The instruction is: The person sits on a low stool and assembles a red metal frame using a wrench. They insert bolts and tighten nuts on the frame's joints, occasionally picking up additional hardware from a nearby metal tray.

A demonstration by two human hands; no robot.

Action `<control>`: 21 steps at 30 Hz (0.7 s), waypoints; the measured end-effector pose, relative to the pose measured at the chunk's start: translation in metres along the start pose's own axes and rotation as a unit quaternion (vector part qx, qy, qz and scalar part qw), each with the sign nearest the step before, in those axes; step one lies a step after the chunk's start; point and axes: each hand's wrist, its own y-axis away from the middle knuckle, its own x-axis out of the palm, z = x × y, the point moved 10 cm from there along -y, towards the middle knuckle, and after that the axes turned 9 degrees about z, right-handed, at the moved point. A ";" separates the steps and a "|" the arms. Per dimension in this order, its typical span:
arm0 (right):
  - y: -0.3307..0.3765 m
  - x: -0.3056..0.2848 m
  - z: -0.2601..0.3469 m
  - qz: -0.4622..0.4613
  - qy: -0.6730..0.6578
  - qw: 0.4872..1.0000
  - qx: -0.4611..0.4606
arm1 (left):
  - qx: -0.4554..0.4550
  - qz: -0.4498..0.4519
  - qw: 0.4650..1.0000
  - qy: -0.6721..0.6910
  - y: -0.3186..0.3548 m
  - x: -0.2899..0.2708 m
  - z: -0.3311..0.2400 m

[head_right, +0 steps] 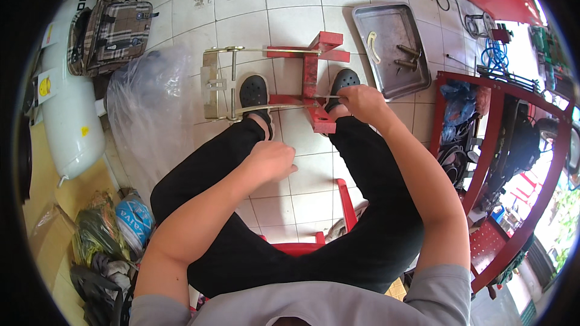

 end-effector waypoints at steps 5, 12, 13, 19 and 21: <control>-0.006 0.000 0.010 0.036 0.053 0.998 -0.017 | 0.032 -0.037 0.999 -0.011 -0.001 -0.021 -0.023; -0.013 -0.008 0.051 0.115 0.189 0.975 -0.017 | 0.042 -0.038 0.998 -0.007 0.007 -0.023 -0.034; -0.014 -0.007 0.053 0.113 0.202 0.973 -0.014 | 0.050 -0.053 0.997 -0.006 0.009 -0.026 -0.037; -0.011 -0.002 0.060 0.090 0.223 0.970 -0.026 | 0.045 -0.057 0.997 -0.004 0.008 -0.027 -0.035; -0.005 0.004 0.054 0.082 0.224 0.970 -0.040 | 0.051 -0.060 0.997 -0.004 0.009 -0.029 -0.035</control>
